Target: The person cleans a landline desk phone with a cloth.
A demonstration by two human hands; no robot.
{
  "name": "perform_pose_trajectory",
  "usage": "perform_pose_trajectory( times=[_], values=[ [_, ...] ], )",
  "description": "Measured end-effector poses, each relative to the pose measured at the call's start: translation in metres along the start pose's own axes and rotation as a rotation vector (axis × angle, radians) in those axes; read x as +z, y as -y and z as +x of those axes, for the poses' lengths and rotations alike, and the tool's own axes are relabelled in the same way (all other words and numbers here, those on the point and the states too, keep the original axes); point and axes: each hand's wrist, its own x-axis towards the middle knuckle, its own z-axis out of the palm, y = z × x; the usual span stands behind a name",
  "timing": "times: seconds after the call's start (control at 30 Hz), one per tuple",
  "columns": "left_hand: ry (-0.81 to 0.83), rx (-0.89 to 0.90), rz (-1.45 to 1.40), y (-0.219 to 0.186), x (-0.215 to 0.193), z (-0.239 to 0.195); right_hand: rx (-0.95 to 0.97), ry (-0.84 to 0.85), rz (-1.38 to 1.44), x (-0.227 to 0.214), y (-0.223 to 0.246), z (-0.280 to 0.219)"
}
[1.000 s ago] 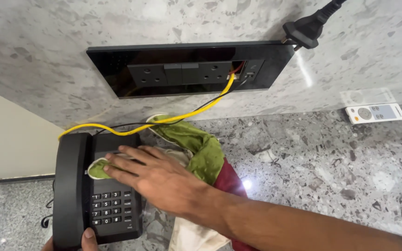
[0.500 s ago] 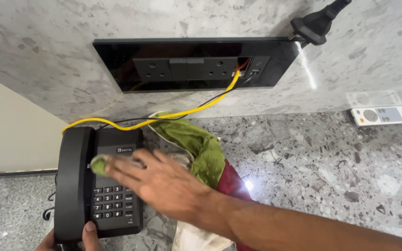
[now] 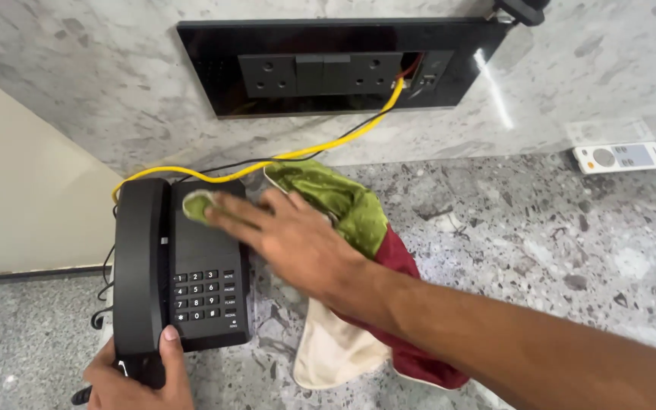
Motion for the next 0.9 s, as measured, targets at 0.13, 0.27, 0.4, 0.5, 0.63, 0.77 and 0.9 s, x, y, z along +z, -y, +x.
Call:
perform_pose_trajectory(
  times=[0.13,0.27,0.4,0.5,0.63,0.77,0.9],
  values=[
    [0.007,-0.017,-0.073,0.001,0.004,-0.005,0.11,-0.046,0.077,-0.002,0.013,-0.001],
    [-0.054,0.039,-0.302,0.02,0.025,-0.006,0.102,-0.059,0.08,-0.004,0.032,-0.013],
    [-0.047,0.03,-0.189,0.014,0.018,-0.006,0.067,-0.06,0.09,0.002,0.036,-0.025],
    [-0.1,0.092,-0.228,0.023,0.026,-0.01,0.089,-0.044,-0.013,0.001,0.03,-0.009],
    [-0.139,0.067,-0.063,0.02,0.017,-0.007,0.092,-0.177,-0.023,0.012,0.027,0.01],
    [-0.137,0.12,0.016,0.001,0.008,-0.012,0.195,-0.099,0.032,0.001,0.046,-0.003],
    [-0.138,0.125,-0.032,0.014,0.013,-0.008,0.143,-0.047,0.05,0.0,0.068,-0.015]
  ],
)
